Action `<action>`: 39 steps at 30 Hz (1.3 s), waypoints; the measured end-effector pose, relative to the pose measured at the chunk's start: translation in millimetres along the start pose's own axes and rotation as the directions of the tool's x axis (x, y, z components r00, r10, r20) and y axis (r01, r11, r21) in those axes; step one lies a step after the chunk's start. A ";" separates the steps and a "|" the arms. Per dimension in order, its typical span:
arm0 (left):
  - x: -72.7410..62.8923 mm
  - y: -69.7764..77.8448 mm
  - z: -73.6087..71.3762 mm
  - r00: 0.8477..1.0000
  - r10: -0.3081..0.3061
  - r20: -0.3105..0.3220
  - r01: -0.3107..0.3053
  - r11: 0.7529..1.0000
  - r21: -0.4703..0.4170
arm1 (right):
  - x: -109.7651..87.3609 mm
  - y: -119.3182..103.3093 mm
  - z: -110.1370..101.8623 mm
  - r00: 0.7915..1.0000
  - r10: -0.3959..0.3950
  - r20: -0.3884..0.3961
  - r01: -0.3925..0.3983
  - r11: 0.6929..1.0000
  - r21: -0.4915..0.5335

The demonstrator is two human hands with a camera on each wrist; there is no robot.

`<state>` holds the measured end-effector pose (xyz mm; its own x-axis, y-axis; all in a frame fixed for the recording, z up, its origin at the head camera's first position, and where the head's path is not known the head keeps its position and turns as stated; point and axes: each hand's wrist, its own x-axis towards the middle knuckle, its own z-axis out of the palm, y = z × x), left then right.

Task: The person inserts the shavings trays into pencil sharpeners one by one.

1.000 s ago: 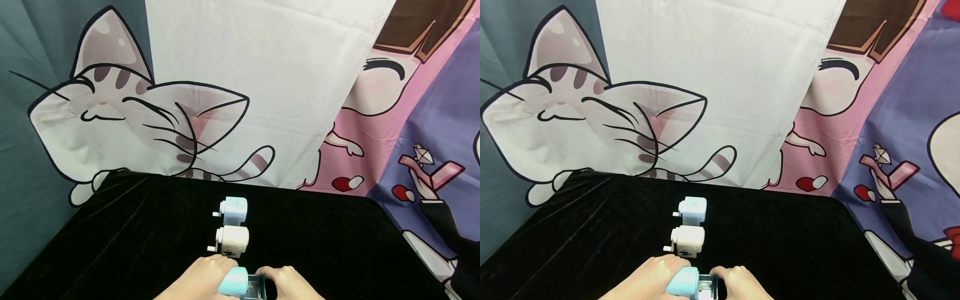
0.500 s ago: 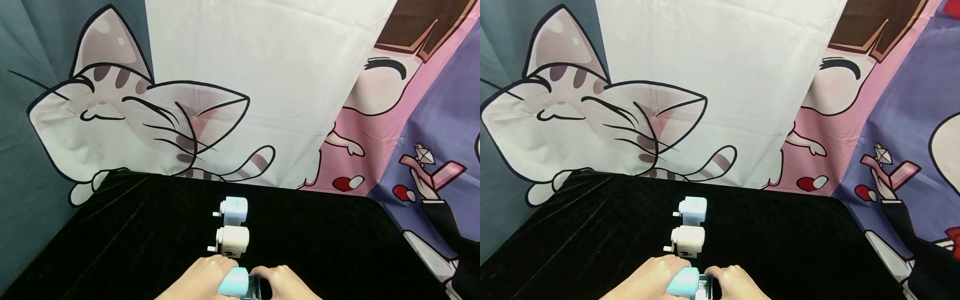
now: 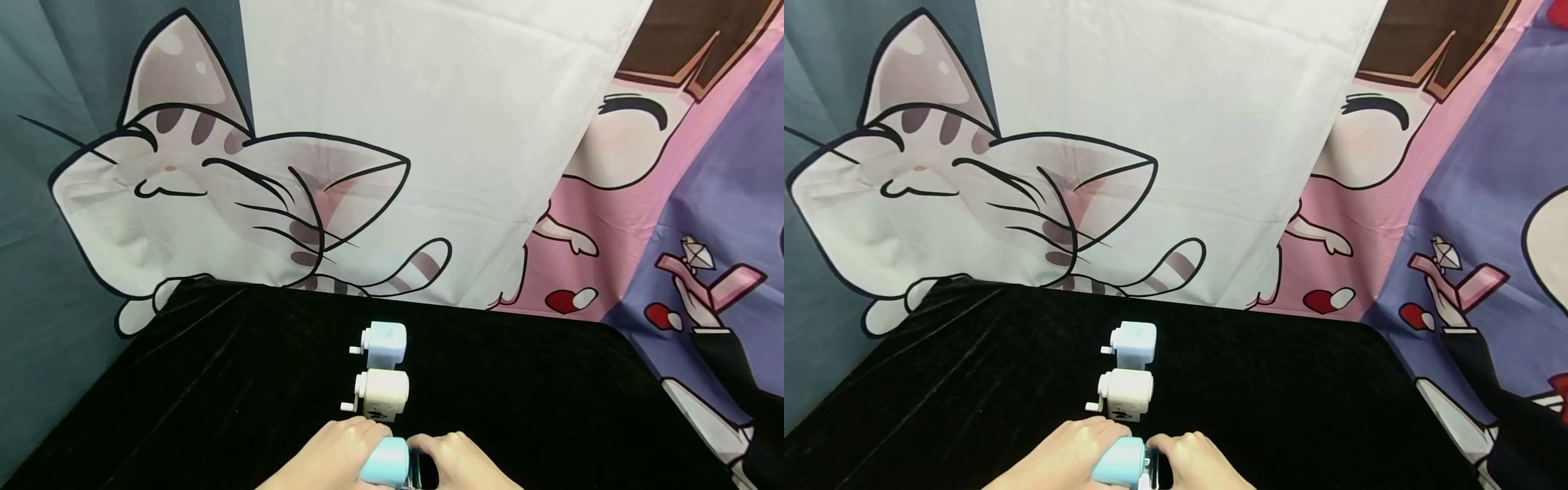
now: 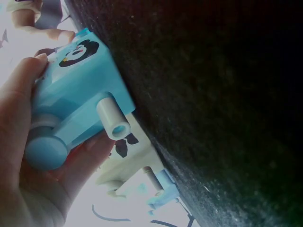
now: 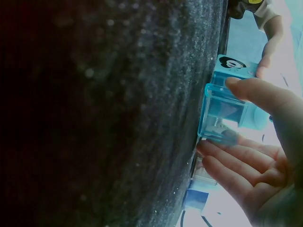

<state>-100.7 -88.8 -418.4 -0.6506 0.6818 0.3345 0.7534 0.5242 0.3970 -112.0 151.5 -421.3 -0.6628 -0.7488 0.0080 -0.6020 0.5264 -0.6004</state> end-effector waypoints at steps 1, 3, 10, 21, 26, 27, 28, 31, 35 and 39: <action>0.1 -0.4 0.1 1.000 -0.003 0.005 0.003 1.000 0.001 | 0.2 -0.3 0.2 1.000 -0.001 -0.001 0.001 1.000 0.003; 0.4 -0.8 0.1 1.000 -0.006 0.014 0.006 1.000 0.006 | 1.0 -1.3 0.5 1.000 -0.007 -0.007 0.007 1.000 -0.004; 1.1 -0.6 0.5 1.000 -0.005 0.010 0.005 1.000 0.011 | 3.1 -4.2 1.3 1.000 -0.012 -0.021 0.012 1.000 -0.012; 1.7 0.4 0.7 1.000 -0.025 0.011 0.025 1.000 0.010 | 2.9 -4.9 1.6 0.999 -0.039 -0.038 0.038 0.999 -0.035; 1.0 0.3 -0.1 0.999 -0.033 0.027 0.033 0.999 -0.007 | 2.5 -5.2 0.4 0.999 -0.025 -0.032 0.025 1.000 -0.012; 0.9 0.1 -0.1 0.999 -0.030 0.025 0.030 1.000 -0.004 | 2.4 -5.0 0.0 0.999 -0.021 -0.030 0.020 1.000 -0.008; 0.7 -0.1 -0.1 0.999 -0.028 0.024 0.028 1.000 -0.004 | 2.2 -4.8 -0.3 0.999 -0.017 -0.027 0.017 1.000 -0.005; 0.4 -0.3 0.5 1.000 -0.014 0.014 0.014 1.000 0.010 | 1.1 -3.6 -1.8 1.000 -0.007 -0.016 0.007 1.000 -0.005; 0.4 -0.4 0.9 1.000 -0.012 0.010 0.012 1.000 0.020 | -0.5 -1.9 -4.0 1.000 0.010 0.002 -0.010 1.000 -0.015; 0.3 -0.3 0.7 0.999 -0.027 0.019 0.027 1.000 0.014 | -1.2 -0.3 -3.2 1.000 0.007 0.001 -0.007 1.000 -0.025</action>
<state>-101.1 -88.3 -419.0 -0.6686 0.6771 0.3075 0.7371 0.5490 0.3940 -112.4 153.5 -418.6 -0.6664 -0.7456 0.0027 -0.6082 0.5416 -0.5803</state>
